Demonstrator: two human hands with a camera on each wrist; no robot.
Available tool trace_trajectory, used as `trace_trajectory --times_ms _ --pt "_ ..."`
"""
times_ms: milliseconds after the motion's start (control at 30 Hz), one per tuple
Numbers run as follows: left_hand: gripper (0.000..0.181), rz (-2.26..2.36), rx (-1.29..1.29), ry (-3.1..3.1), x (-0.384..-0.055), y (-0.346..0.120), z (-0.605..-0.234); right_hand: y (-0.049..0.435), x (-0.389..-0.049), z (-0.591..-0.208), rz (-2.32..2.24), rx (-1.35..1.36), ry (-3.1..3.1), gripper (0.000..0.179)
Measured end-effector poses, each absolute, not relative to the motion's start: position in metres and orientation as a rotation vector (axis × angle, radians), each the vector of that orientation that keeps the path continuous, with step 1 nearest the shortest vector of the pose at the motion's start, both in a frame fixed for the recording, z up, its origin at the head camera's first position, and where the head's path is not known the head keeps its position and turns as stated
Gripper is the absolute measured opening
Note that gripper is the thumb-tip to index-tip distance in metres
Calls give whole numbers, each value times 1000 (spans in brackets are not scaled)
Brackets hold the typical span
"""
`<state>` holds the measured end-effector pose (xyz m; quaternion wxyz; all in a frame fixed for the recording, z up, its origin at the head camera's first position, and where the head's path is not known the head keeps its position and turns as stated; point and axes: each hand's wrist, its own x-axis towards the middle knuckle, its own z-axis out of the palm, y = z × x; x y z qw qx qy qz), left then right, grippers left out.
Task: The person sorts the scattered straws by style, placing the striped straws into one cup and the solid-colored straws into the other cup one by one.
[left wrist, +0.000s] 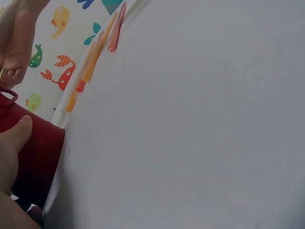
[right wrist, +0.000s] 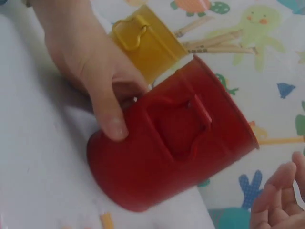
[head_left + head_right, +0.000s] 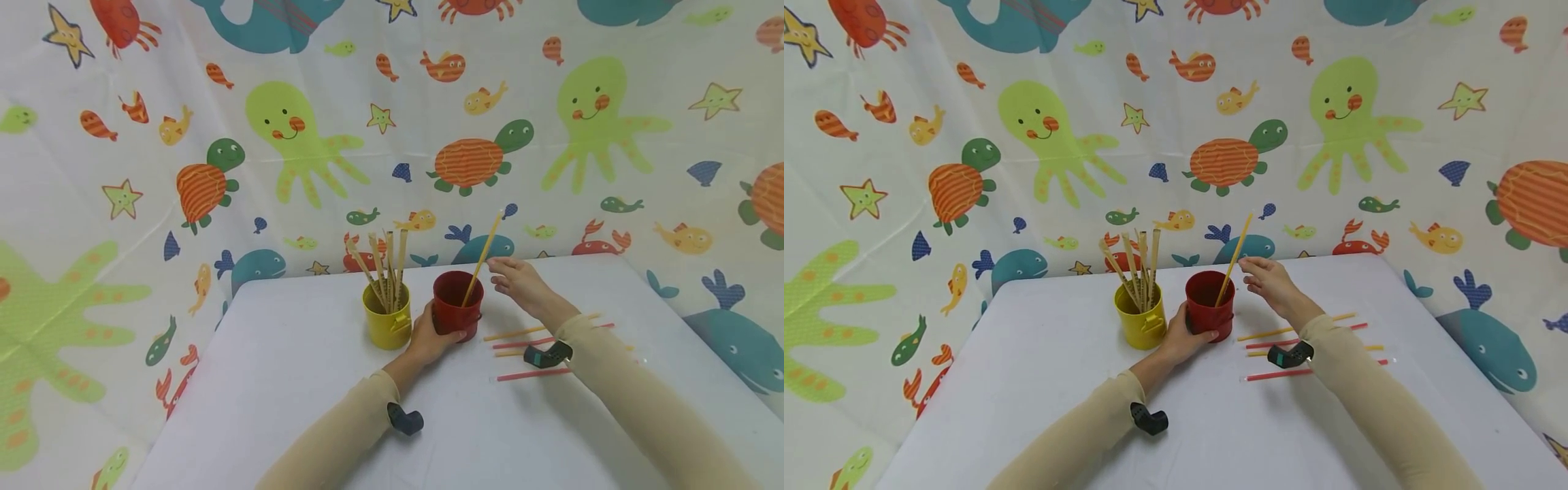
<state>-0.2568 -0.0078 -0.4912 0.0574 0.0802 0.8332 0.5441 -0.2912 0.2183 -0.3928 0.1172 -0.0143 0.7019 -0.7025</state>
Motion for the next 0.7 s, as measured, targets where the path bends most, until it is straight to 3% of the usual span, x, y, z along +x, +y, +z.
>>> trace_trajectory --times_ms 233,700 --pt "89 1650 233 2523 -254 -8 -490 238 -281 -401 -1744 -111 2275 64" --pt "90 1644 251 2534 -256 -6 -490 296 -265 -434 -1350 -280 2485 53"
